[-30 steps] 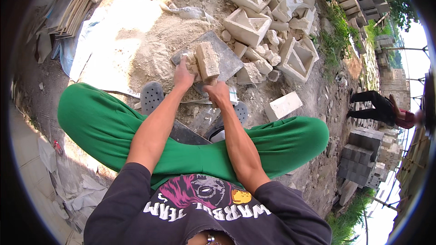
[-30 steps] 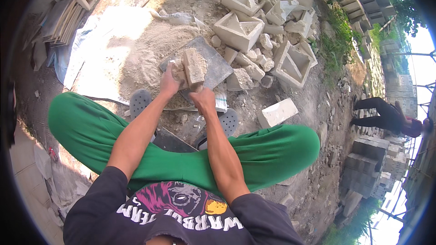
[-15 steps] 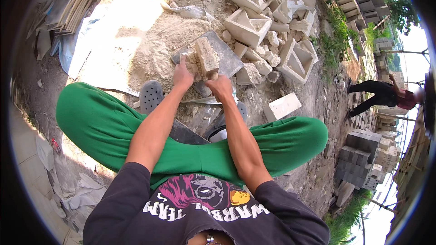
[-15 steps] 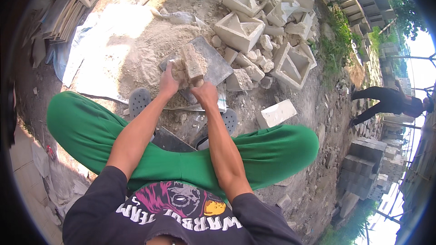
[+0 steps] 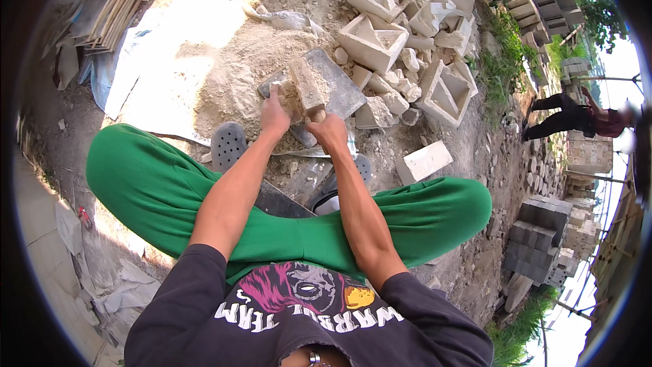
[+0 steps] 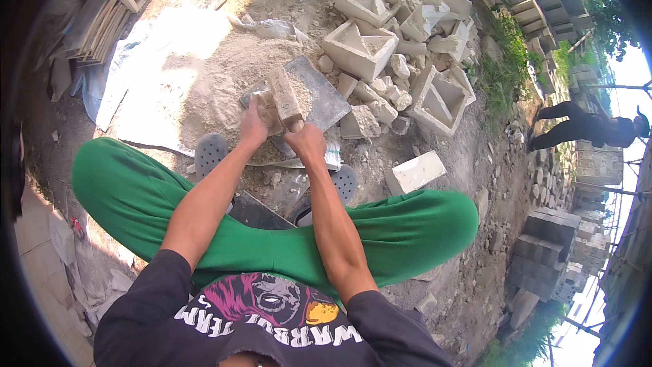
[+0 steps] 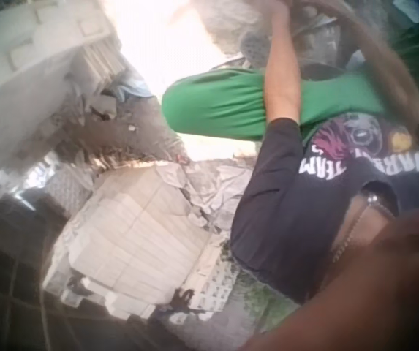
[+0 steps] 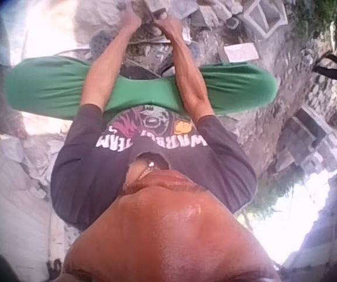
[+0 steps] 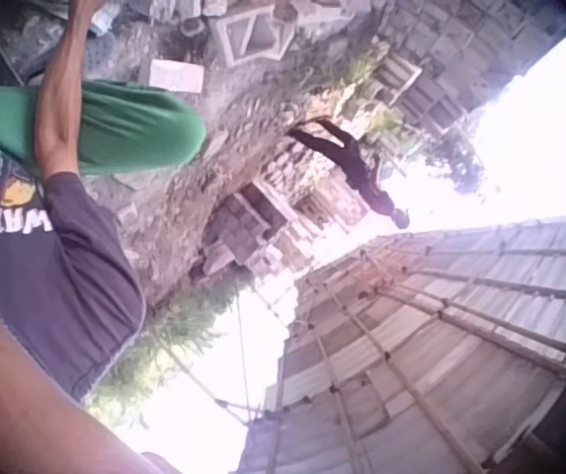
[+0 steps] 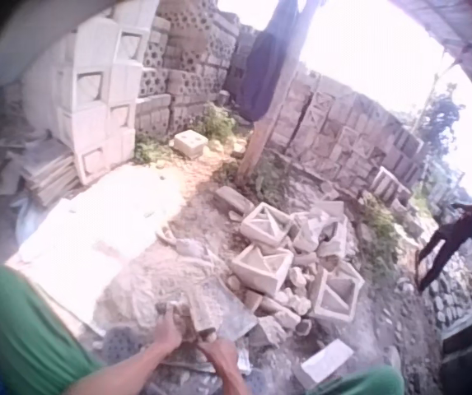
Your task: The person sits on the ground and repeatedly strikes a stone block with a wooden mallet to break it into smaller pieces. The person handles the stone block and mallet, breaking it down over time.
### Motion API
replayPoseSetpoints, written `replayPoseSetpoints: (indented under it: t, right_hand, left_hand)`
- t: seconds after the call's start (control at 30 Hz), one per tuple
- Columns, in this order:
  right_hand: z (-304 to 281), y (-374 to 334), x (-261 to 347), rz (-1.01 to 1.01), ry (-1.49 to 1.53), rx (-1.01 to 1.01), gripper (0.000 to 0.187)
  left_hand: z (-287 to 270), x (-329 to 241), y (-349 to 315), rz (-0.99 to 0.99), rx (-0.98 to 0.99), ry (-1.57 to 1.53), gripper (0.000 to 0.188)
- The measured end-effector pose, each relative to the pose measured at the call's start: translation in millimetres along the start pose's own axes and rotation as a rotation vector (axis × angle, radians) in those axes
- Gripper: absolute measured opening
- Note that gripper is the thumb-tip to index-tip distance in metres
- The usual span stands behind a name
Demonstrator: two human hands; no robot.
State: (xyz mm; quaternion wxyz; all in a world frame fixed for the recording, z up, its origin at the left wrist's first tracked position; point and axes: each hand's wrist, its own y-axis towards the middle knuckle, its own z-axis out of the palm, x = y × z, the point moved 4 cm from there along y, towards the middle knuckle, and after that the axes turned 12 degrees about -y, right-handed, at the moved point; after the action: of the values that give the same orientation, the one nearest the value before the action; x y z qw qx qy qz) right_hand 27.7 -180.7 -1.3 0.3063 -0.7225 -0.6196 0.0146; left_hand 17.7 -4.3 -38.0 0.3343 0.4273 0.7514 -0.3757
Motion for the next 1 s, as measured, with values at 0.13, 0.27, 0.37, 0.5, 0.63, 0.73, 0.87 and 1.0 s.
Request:
replayPoseSetpoints:
  t: [0.13,0.27,0.37,0.5,0.63,0.73,0.87,1.0]
  right_hand:
    - [-25.0,-11.1,28.1,-0.066,0.181,-0.134,0.041]
    - [-19.8,-1.0,28.0,-0.107,0.220,-0.086,0.034]
    - [16.2,14.2,-4.3,0.024,0.035,0.170,0.038]
    - [-1.3,-5.1,3.6,0.003,0.118,0.086,0.039]
    - [-9.1,-4.8,8.9,-0.117,0.334,-0.171,0.028]
    - [-2.4,-8.6,5.2,-0.132,0.292,-0.138,0.030]
    - [22.5,-7.6,-9.9,0.019,0.043,0.152,0.035]
    - [-9.1,-7.4,-1.9,0.003,0.103,0.094,0.032]
  left_hand:
    - [-3.2,0.3,-4.7,0.018,0.005,-0.016,0.088]
    - [-2.6,-4.0,-2.0,0.019,0.011,-0.048,0.088]
    - [1.7,-2.4,-0.4,0.026,-0.029,-0.014,0.088]
    - [-2.0,8.1,2.8,0.069,-0.034,0.011,0.089]
    - [0.9,-0.3,-1.7,0.064,-0.013,-0.031,0.088]
    - [-0.5,-0.8,-2.3,0.064,-0.001,-0.068,0.088]
    - [3.7,8.5,5.9,0.002,-0.035,-0.014,0.087]
    - [1.0,7.0,5.2,-0.004,0.019,0.035,0.088]
